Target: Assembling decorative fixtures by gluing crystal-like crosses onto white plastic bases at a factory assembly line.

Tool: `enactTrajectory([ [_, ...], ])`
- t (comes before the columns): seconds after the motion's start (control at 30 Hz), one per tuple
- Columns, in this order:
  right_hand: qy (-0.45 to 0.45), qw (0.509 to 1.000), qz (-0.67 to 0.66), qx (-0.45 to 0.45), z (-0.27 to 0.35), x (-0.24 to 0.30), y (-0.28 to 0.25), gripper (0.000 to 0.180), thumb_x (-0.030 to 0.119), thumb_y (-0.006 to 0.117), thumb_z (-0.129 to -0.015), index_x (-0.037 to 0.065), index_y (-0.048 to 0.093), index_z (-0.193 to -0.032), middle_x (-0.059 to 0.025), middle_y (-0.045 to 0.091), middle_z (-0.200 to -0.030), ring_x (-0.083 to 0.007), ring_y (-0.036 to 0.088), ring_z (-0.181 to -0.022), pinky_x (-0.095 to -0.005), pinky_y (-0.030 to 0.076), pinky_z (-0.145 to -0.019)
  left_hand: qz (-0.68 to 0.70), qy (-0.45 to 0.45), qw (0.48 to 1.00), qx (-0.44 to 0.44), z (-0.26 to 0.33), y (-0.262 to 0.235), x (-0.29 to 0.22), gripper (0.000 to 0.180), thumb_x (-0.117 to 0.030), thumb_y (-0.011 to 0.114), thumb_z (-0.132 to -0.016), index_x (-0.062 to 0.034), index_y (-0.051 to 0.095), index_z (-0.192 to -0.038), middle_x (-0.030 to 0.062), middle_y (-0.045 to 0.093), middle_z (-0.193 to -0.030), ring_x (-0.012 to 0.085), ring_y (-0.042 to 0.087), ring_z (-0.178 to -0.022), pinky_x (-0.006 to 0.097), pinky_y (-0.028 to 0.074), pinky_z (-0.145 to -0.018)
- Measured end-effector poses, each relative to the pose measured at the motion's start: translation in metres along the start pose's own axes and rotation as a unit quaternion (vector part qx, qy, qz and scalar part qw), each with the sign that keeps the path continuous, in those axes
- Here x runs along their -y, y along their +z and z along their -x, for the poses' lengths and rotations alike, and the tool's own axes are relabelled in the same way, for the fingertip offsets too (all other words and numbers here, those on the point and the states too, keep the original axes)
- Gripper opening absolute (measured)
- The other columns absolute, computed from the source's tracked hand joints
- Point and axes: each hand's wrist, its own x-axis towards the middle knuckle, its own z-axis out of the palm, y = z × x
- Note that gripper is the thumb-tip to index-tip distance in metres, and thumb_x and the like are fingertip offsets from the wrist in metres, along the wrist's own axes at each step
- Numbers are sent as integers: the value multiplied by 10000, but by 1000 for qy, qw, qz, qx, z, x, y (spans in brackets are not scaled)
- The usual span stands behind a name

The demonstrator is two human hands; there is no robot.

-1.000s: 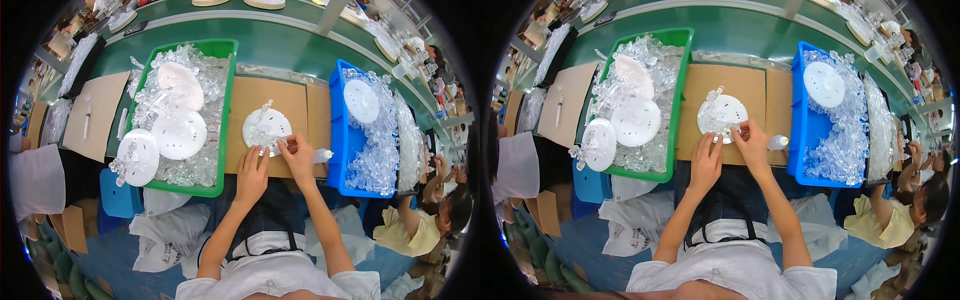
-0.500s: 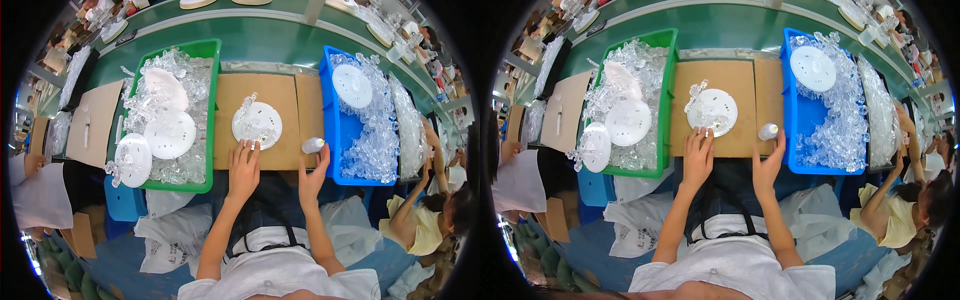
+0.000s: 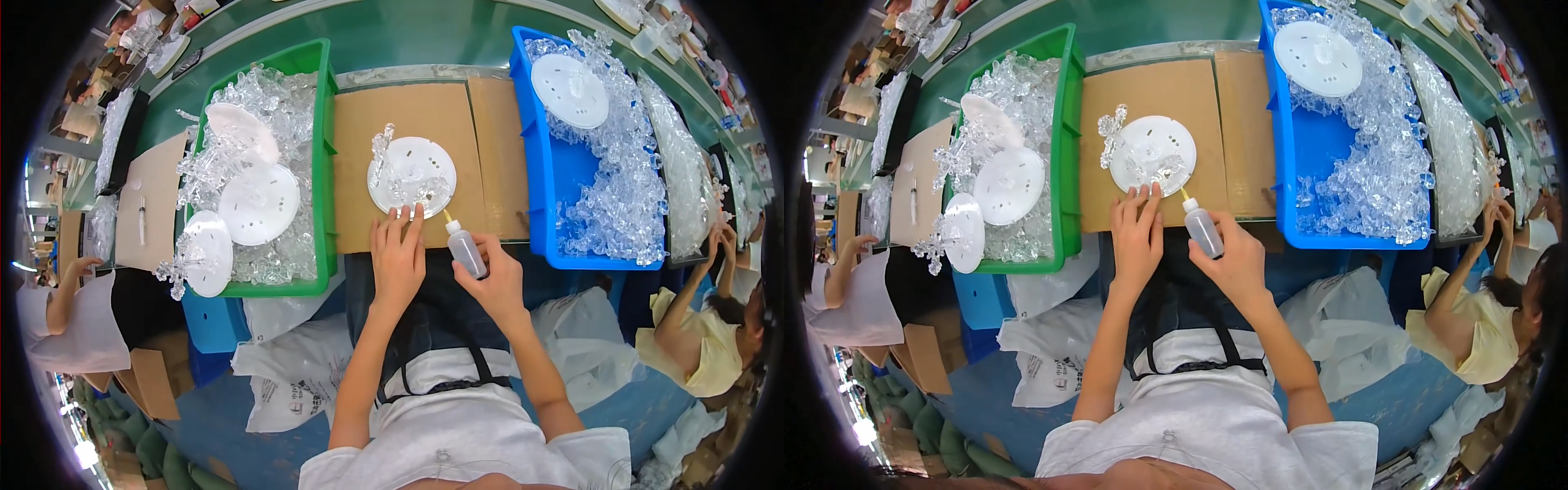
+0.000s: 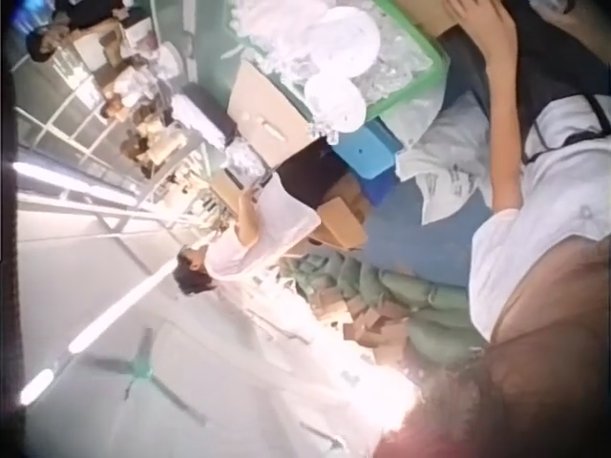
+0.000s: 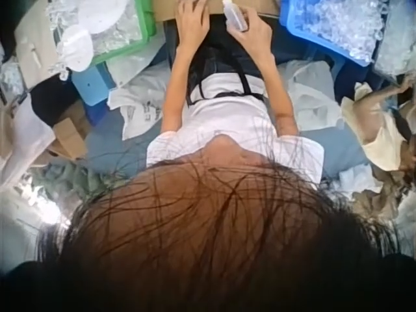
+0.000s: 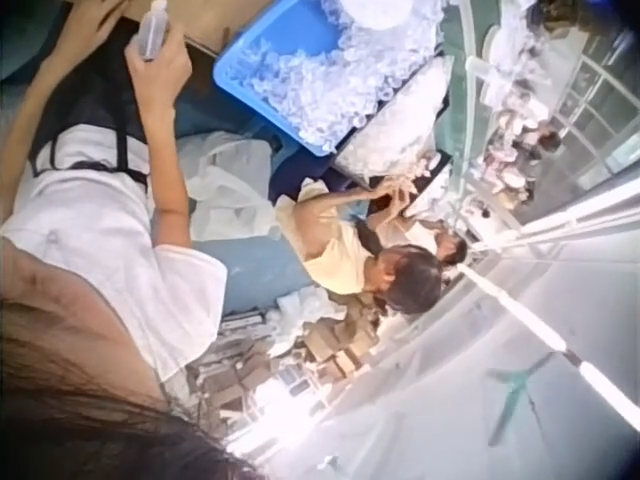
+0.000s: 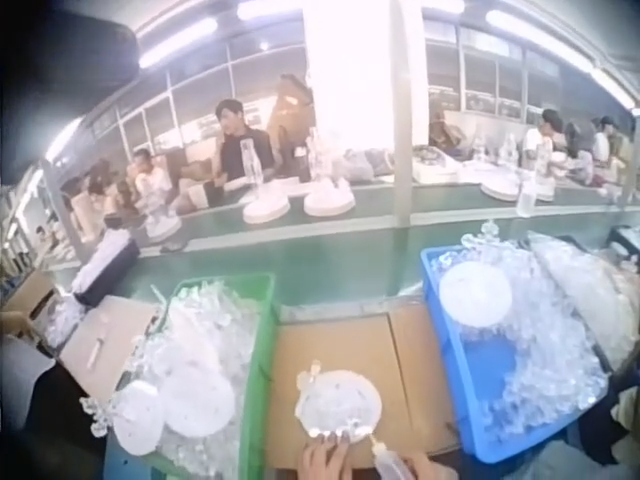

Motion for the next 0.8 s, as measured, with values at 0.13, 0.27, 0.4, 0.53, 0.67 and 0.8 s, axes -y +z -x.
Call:
enactTrajectory([
  [0.13, -20, 999, 27, -25, -9, -6, 1, 387, 164, 739, -705, 19, 584, -1029, -133, 646, -741, -256, 642, -621, -312, 498, -562, -2, 2, 1000, 4, 0, 1, -1, 435, -58, 549, -862, -81, 527, -1296, 137, 539, -1192, 352, 460, -1185, 515, 310, -1028],
  [0.27, 1, 1000, 18, -9, -16, -3, 2, 375, 180, 731, -713, 29, 586, -1024, -129, 639, -710, -270, 639, -606, -317, 496, -559, -10, 6, 1000, 10, 1, -2, 0, 441, -51, 548, -861, -74, 522, -1301, 137, 541, -1188, 352, 461, -1188, 509, 311, -1028],
  [0.4, -3, 1000, 7, -17, -17, -1, 4, 356, 177, 724, -712, 35, 588, -1009, -130, 630, -691, -270, 636, -598, -321, 493, -556, -7, 9, 1000, 22, 0, -4, 1, 439, -52, 546, -864, -70, 519, -1302, 140, 541, -1198, 352, 458, -1192, 508, 308, -1031],
  [0.53, 35, 999, -1, 1, -17, 1, 3, 323, 209, 699, -728, 49, 576, -980, -174, 643, -769, -354, 642, -695, -395, 510, -614, -10, 7, 1000, 26, 0, -3, 1, 440, -56, 548, -865, -71, 517, -1303, 141, 540, -1208, 353, 457, -1192, 509, 307, -1032],
  [0.67, 35, 999, -1, 2, -18, 0, 4, 312, 207, 698, -729, 49, 572, -966, -171, 637, -758, -357, 638, -687, -395, 508, -609, -15, 14, 1000, 24, 1, -2, 3, 501, -51, 565, -835, -79, 488, -1329, 141, 530, -1215, 340, 457, -1183, 524, 297, -1041],
  [0.8, 36, 999, -1, 1, -18, 1, 4, 312, 211, 696, -730, 49, 564, -961, -166, 631, -745, -362, 632, -677, -401, 503, -598, -17, 18, 999, 23, 1, -2, 4, 501, -54, 565, -836, -79, 487, -1330, 140, 527, -1222, 339, 455, -1187, 524, 296, -1043],
])
